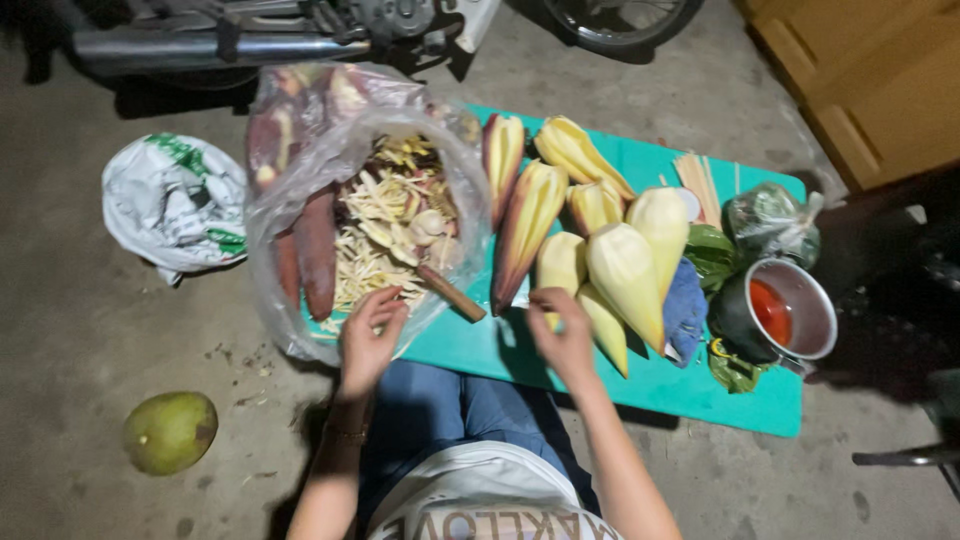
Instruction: The person peels the outer layers of several banana blossoms using a knife. They remove the outer bracts and place the peeled blossoms on a green cutting board while discarding the waste into a plastic bag.
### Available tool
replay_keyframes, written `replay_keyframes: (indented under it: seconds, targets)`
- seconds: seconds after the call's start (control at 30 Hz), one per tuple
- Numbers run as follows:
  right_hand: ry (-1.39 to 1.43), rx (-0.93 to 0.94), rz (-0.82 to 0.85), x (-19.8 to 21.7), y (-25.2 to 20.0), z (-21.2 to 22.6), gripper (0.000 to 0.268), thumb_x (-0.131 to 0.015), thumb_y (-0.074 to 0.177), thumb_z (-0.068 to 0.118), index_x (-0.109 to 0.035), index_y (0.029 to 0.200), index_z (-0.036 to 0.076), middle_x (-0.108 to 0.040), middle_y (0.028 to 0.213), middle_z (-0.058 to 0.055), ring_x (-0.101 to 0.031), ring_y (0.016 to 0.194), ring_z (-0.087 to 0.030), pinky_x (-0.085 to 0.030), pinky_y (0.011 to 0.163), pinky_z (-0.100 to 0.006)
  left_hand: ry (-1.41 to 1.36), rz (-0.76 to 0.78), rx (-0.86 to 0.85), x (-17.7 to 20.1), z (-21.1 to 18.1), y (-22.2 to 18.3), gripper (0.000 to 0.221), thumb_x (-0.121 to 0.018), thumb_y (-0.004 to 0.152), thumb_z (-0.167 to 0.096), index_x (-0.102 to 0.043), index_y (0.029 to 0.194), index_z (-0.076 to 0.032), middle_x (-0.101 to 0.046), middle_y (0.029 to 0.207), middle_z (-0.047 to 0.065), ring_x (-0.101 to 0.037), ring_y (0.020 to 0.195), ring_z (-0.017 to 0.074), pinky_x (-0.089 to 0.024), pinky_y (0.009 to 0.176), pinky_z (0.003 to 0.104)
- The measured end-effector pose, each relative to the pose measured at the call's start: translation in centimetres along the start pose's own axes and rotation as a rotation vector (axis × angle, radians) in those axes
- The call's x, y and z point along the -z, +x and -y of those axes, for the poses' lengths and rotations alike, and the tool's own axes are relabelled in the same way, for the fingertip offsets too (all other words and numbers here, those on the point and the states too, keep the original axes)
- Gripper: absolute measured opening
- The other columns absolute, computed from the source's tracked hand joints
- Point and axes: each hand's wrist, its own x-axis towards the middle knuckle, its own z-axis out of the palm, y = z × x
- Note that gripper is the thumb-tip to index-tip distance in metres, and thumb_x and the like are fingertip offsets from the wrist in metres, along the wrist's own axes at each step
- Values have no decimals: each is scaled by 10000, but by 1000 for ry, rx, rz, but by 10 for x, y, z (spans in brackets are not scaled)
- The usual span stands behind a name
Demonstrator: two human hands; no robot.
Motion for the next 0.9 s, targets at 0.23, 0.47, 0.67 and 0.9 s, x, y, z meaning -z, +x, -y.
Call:
replay_keyframes:
  seconds: [0.23,0.47,0.67,0.9]
  targets:
    - [-380,194,363,-123,28,1,385,-744,803,120,-624,1157,29,-647,1033,-190,-621,1006,-409,-508,857,-490,104,-213,-75,47,-28,1,237,-706,921,-39,-722,1157,-27,-704,1146,95,-717,943,182,-576,804,309]
    - [-352,169,347,-102,41,12,418,-779,698,116,-548,1039,44,-611,1023,-231,-613,950,-441,-520,804,-503,330,-448,-145,73,-6,-7,260,-736,908,-48,-687,1162,-17,-699,1128,148,-709,978,268,-578,850,337]
    - [-433,39,366,-105,42,53,405,-794,766,191,-516,1024,51,-668,951,-184,-652,922,-427,-503,740,-532,606,-372,-123,60,29,34,743,-770,813,-100,-442,1461,55,-556,1305,310,-562,1177,474,-506,945,497]
    - [-453,144,302,-104,51,81,332,-757,822,214,-547,1033,66,-672,987,-178,-657,897,-428,-515,713,-530,680,-302,41,97,29,97,612,-790,812,-400,-641,1258,-8,-691,1084,223,-676,983,397,-539,844,484]
